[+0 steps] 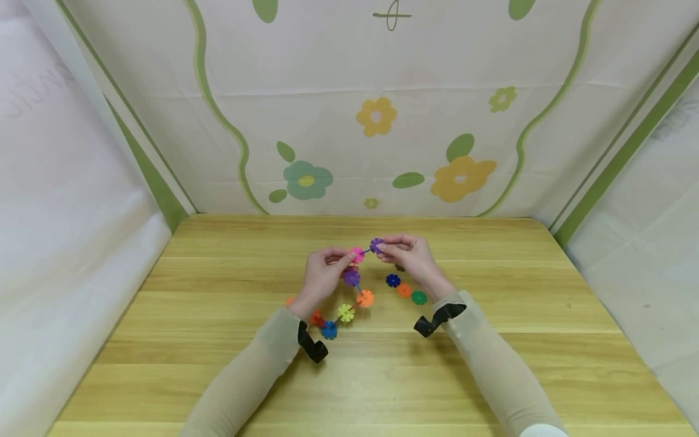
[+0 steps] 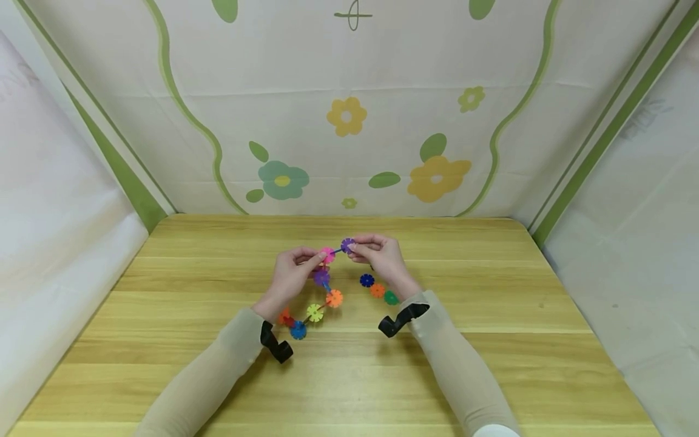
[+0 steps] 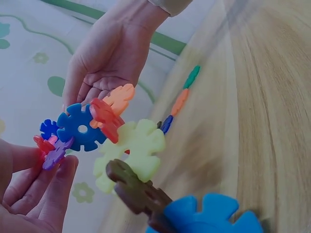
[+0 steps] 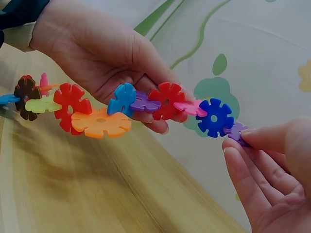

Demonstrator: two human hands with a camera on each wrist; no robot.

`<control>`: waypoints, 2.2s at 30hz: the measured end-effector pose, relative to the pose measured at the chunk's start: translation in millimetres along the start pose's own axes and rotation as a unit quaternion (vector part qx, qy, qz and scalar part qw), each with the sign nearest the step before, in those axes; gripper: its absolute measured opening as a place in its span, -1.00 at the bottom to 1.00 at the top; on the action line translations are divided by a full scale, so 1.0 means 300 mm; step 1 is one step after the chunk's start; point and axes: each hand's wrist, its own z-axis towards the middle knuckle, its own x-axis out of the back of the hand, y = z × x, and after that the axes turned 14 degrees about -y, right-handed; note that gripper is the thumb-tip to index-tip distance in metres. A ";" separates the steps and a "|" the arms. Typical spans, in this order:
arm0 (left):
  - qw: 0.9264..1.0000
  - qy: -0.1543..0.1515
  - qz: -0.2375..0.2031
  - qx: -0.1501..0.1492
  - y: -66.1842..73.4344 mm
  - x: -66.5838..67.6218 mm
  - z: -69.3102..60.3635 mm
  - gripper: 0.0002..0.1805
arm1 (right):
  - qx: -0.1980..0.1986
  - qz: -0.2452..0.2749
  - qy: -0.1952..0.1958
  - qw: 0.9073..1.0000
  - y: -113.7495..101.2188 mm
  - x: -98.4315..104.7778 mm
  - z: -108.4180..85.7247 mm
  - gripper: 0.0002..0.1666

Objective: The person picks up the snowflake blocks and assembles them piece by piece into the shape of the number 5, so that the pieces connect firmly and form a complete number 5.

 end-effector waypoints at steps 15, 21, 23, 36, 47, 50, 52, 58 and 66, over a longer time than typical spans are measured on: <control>1.000 0.000 0.008 -0.008 -0.012 -0.002 -0.006 -0.77 | 0.024 -0.012 -0.011 1.000 -0.008 -0.021 -0.006 -0.71; 1.000 -0.012 0.014 -0.009 -0.008 0.001 -0.017 -0.73 | 0.023 -0.017 -0.017 0.999 -0.002 -0.012 -0.001 -0.69; 1.000 -0.020 0.020 -0.008 -0.006 0.000 -0.019 -0.72 | 0.020 -0.021 -0.018 0.999 -0.001 -0.005 0.002 -0.68; 0.998 -0.054 0.013 -0.006 -0.001 -0.017 -0.024 -0.75 | 0.014 -0.031 -0.026 0.999 -0.003 0.004 0.014 -0.69; 0.993 -0.098 -0.059 0.001 -0.007 -0.033 -0.030 -0.78 | 0.022 -0.034 -0.051 0.998 -0.017 0.006 0.026 -0.65; 0.990 -0.131 -0.041 0.012 -0.004 -0.024 -0.033 -0.74 | 0.022 -0.056 -0.070 0.996 -0.018 0.009 0.025 -0.66; 0.991 -0.133 -0.016 0.016 0.002 -0.013 -0.031 -0.68 | 0.019 -0.065 -0.082 0.994 -0.019 0.008 0.022 -0.68; 0.996 -0.088 0.025 -0.002 0.029 0.005 -0.010 -0.62 | 0.015 -0.056 -0.113 0.992 -0.014 -0.012 0.007 -0.72; 0.997 -0.064 0.045 -0.021 0.026 0.006 0.007 -0.77 | 0.013 -0.053 -0.112 0.992 -0.011 -0.031 -0.004 -0.68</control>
